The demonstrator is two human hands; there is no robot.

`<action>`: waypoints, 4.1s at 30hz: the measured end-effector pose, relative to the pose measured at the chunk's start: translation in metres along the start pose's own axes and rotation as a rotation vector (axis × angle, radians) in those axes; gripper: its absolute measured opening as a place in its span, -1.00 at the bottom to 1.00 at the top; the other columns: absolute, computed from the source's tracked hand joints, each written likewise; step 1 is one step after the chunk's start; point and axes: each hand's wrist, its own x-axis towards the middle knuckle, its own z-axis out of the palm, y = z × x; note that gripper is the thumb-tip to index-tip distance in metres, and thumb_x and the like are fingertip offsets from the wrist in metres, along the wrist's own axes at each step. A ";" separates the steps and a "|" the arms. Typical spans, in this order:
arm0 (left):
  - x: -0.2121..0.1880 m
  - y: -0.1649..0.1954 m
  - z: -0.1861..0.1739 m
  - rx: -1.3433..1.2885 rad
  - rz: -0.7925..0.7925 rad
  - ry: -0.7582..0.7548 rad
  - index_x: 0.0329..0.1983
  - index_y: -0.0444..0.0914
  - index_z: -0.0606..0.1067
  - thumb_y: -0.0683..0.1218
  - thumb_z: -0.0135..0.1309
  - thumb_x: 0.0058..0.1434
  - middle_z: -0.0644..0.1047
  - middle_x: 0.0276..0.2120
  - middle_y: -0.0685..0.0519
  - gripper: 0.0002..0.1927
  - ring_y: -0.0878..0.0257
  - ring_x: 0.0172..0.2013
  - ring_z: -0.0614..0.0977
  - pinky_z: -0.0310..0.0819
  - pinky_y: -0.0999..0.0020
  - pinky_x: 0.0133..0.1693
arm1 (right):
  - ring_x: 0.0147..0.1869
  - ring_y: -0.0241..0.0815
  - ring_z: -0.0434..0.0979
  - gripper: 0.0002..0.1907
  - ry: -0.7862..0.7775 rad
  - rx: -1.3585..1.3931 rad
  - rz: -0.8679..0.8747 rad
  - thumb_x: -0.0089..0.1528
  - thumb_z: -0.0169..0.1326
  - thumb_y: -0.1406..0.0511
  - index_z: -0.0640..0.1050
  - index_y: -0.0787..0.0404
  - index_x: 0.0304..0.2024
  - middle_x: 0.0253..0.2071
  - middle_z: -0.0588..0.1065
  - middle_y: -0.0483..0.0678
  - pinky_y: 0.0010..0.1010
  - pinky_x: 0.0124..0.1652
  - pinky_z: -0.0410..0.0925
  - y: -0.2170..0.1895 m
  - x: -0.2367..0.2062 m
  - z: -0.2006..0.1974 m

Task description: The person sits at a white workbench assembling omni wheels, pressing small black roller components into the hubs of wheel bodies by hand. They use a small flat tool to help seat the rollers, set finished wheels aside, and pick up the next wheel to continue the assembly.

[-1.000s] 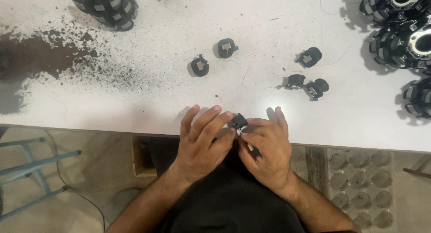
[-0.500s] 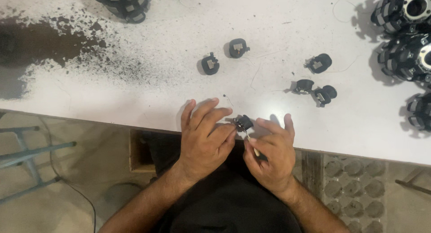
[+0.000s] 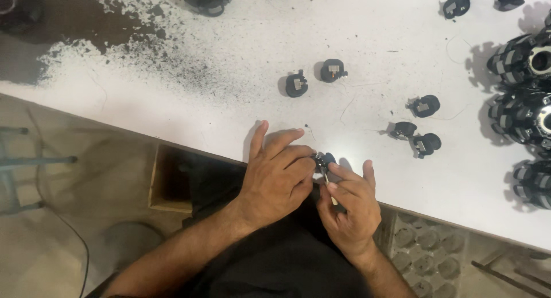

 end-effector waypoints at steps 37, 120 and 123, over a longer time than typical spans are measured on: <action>0.023 -0.002 -0.014 -0.010 -0.021 -0.008 -0.16 -0.17 0.58 -0.14 0.24 0.17 0.53 0.09 0.06 -0.83 0.07 0.26 0.47 0.05 -0.21 0.39 | 0.32 0.06 0.36 -0.61 -0.126 -0.243 0.134 0.07 0.37 0.22 0.62 0.17 -0.07 -0.11 0.46 -0.06 0.30 0.40 -0.14 -0.004 0.047 -0.019; 0.110 -0.003 -0.040 0.082 -0.381 -0.409 -0.06 -0.16 0.50 0.08 0.21 0.19 0.59 -0.18 0.06 -0.66 0.12 -0.07 0.59 0.48 0.12 -0.03 | 0.30 0.04 0.40 -0.68 -0.013 -0.170 0.125 0.07 0.24 0.39 0.61 0.09 -0.10 -0.12 0.48 -0.06 0.20 0.46 -0.08 0.004 0.030 -0.036; 0.070 0.008 -0.021 0.020 -0.220 -0.272 -0.12 -0.18 0.50 0.07 0.31 0.08 0.60 -0.21 0.06 -0.61 0.06 0.02 0.55 0.40 0.07 0.04 | 0.34 0.12 0.31 -0.54 -0.106 -0.190 0.138 0.04 0.33 0.23 0.59 0.17 -0.01 -0.04 0.44 0.01 0.34 0.38 -0.13 0.001 0.034 -0.035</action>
